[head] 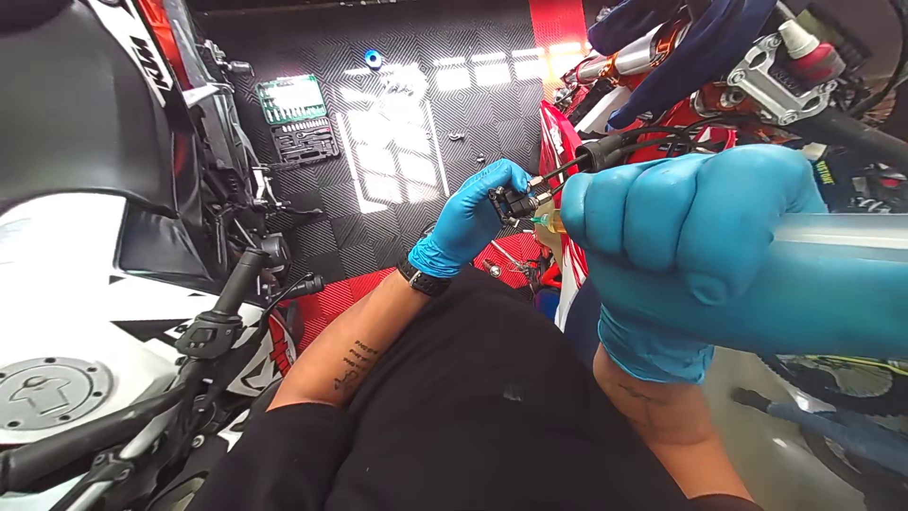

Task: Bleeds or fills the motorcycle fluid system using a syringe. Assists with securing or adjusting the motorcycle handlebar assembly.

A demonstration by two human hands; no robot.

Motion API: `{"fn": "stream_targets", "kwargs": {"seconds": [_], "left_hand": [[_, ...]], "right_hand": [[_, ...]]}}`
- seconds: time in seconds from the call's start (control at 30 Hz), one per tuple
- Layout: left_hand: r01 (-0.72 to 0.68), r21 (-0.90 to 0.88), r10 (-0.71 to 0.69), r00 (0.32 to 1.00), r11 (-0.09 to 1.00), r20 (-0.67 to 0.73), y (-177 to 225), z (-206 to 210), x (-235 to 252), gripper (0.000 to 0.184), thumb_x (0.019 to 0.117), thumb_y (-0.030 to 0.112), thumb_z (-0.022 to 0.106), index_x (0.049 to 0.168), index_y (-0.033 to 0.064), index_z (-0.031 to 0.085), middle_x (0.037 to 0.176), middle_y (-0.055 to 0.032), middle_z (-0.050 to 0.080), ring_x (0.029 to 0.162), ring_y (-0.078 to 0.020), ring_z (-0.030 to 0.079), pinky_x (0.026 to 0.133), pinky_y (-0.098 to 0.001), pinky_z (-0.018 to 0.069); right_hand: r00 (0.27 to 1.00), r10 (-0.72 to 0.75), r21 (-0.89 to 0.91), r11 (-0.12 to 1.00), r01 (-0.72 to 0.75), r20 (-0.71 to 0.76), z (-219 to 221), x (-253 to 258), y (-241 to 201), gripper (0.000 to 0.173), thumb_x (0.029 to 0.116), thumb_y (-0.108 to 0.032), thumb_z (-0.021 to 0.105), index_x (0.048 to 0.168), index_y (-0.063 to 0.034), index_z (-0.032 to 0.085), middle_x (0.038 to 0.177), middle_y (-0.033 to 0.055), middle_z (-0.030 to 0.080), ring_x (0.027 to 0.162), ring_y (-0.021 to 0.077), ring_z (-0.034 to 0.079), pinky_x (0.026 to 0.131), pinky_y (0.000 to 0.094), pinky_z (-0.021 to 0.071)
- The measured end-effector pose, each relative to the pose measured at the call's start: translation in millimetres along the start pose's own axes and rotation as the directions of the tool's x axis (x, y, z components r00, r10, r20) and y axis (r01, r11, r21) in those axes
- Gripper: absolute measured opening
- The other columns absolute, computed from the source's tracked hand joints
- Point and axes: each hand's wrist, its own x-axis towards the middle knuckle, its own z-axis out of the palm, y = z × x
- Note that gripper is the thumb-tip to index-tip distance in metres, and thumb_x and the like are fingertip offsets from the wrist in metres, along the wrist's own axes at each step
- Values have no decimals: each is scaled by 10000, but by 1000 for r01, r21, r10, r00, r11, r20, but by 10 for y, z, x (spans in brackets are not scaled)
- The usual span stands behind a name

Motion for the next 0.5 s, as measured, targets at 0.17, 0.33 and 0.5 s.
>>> {"fn": "stream_targets", "kwargs": {"seconds": [0.17,0.33,0.5], "left_hand": [[17,25,-17,1000,1000,-15,-4,-15,-5,399,1080,228,274,980,154,653,993,-4,646,942,-97,628,823,-278,540],[24,21,-23,999,999,-25,6,9,-2,382,1078,217,304,966,168,667,927,20,648,851,-66,621,761,-242,533],[40,-9,-40,998,999,-42,20,21,-5,370,1080,208,317,968,164,667,911,20,650,846,-68,631,782,-248,547]], "right_hand": [[996,-85,62,994,86,-18,-16,55,15,420,895,-335,605,603,-99,418,496,4,371,467,149,450,523,334,449],[986,-153,67,985,158,-70,16,130,63,422,895,-345,590,601,-91,426,483,8,364,451,154,444,500,324,437],[988,-141,61,987,145,-66,-245,8,136,494,907,-518,497,649,-97,470,511,16,402,470,177,464,501,369,455]]}}
